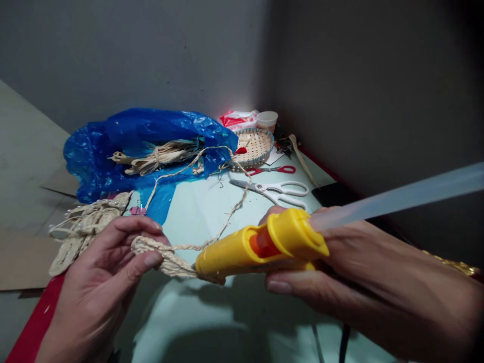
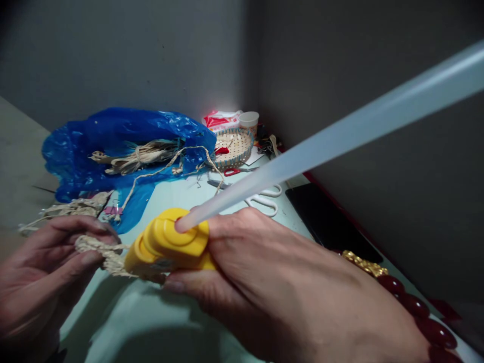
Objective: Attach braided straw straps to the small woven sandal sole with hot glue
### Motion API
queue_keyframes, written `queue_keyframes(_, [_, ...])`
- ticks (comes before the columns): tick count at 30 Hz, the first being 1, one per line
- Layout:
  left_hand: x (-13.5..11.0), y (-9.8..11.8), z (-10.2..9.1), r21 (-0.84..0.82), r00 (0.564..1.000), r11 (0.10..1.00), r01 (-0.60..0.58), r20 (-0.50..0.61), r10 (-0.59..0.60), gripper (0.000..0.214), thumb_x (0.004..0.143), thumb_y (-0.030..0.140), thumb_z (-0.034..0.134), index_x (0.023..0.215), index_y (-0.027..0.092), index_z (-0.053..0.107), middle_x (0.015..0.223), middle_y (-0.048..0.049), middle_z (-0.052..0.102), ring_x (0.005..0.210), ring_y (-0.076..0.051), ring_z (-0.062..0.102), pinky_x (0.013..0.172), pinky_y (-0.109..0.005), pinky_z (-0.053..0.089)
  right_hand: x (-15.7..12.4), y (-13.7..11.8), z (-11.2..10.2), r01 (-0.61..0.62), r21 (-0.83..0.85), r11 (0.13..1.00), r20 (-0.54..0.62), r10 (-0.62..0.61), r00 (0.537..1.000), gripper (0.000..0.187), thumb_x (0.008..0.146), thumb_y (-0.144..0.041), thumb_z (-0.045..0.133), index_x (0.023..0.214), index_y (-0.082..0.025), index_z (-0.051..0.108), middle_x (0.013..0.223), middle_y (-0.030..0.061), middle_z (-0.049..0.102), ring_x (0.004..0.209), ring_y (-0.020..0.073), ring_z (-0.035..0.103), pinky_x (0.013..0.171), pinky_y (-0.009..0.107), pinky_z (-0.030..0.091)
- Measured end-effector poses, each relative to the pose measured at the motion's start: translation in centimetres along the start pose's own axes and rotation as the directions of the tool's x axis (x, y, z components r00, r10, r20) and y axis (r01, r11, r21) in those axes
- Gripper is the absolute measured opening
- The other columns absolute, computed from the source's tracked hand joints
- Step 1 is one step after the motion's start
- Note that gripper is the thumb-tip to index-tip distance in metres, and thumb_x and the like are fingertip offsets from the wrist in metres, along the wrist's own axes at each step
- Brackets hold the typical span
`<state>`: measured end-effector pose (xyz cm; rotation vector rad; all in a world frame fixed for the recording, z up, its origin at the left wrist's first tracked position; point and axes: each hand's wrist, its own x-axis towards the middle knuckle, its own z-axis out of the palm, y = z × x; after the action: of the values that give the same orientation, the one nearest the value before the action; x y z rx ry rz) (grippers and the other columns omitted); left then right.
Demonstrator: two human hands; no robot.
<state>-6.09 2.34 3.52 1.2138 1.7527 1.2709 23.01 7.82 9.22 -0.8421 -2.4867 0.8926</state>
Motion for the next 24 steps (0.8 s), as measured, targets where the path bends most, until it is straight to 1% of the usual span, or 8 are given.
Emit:
queue_keyframes(4, [0.05,-0.23,-0.06,-0.037,1.0,0.999,-0.023,-0.009,0.022,0.038,0.066,0.046,0.088,0.097,0.035,0.069,0.093,0.0019,0.069,0.075,-0.011,0.061,0.063,-0.008,0.051,0.08,0.11,0.18,0.025,0.035,0.999,0.021,-0.026,0.999,0.026,0.104,-0.027,0.056,0.079,-0.021,0.061,0.07,-0.0086,0.065,0.058,0.0081,0.061,0.064,0.021,0.048])
queue_keyframes(6, [0.11,-0.28,-0.07,-0.054,0.999,0.998,-0.031,-0.018,0.03,0.038,0.066,0.044,0.089,0.097,0.035,0.07,0.094,0.0016,0.069,0.074,-0.011,0.06,0.064,-0.009,0.052,0.14,0.22,0.22,0.023,0.024,0.999,0.017,-0.024,1.0,0.024,0.103,-0.025,0.056,0.08,-0.021,0.061,0.07,-0.0086,0.064,0.059,0.0086,0.062,0.063,0.021,0.048])
queue_keyframes(9, [0.16,-0.16,0.0,-0.056,0.999,0.998,-0.032,-0.025,0.03,0.038,0.066,0.044,0.089,0.098,0.035,0.071,0.094,0.0014,0.068,0.072,-0.011,0.059,0.062,-0.009,0.052,0.1,0.39,0.21,0.048,0.015,0.999,-0.009,-0.048,0.999,0.025,0.102,-0.021,0.057,0.077,-0.022,0.058,0.067,-0.0098,0.061,0.057,0.008,0.059,0.061,0.021,0.047])
queue_keyframes(12, [0.12,0.1,0.13,-0.051,0.999,0.998,-0.037,-0.029,0.036,0.037,0.066,0.045,0.089,0.096,0.034,0.071,0.096,0.0015,0.068,0.074,-0.011,0.059,0.063,-0.009,0.052,-0.11,0.49,0.2,0.074,0.03,0.997,-0.013,-0.074,0.997,0.026,0.102,-0.024,0.058,0.075,-0.022,0.057,0.067,-0.0101,0.062,0.056,0.0076,0.059,0.058,0.021,0.046])
queue_keyframes(16, [0.1,0.25,0.05,-0.043,0.999,0.998,-0.037,-0.035,0.035,0.036,0.066,0.045,0.088,0.096,0.034,0.071,0.093,0.0013,0.067,0.073,-0.011,0.059,0.061,-0.008,0.052,-0.26,0.51,0.13,0.055,0.007,0.998,0.0,-0.055,0.999,0.02,0.101,-0.023,0.059,0.08,-0.023,0.061,0.074,-0.0095,0.069,0.062,0.0086,0.065,0.06,0.022,0.047])
queue_keyframes(19, [0.15,0.15,-0.18,-0.041,0.998,0.998,-0.037,-0.046,0.035,0.035,0.066,0.044,0.088,0.095,0.034,0.071,0.097,0.0007,0.067,0.076,-0.011,0.059,0.064,-0.008,0.052,-0.19,0.47,-0.01,0.027,0.012,1.0,0.019,-0.027,0.999,0.016,0.099,-0.02,0.061,0.084,-0.024,0.064,0.072,-0.0096,0.069,0.06,0.0092,0.065,0.059,0.022,0.047])
queue_keyframes(22, [0.2,0.09,-0.26,-0.04,0.999,0.999,-0.035,-0.043,0.033,0.035,0.067,0.044,0.088,0.096,0.033,0.072,0.098,0.0003,0.066,0.077,-0.011,0.059,0.063,-0.008,0.052,-0.2,0.5,-0.02,0.022,0.011,1.0,0.02,-0.022,1.0,0.02,0.1,-0.023,0.059,0.082,-0.024,0.066,0.069,-0.0086,0.068,0.057,0.0102,0.065,0.058,0.023,0.048])
queue_keyframes(24, [0.23,0.11,-0.17,-0.041,0.998,0.998,-0.042,-0.04,0.04,0.035,0.067,0.044,0.087,0.097,0.033,0.071,0.095,0.0003,0.067,0.075,-0.011,0.059,0.063,-0.009,0.052,-0.35,0.67,0.19,0.021,-0.003,1.0,0.0,-0.021,1.0,0.024,0.102,-0.03,0.056,0.082,-0.024,0.067,0.068,-0.0082,0.069,0.056,0.0106,0.065,0.058,0.023,0.049])
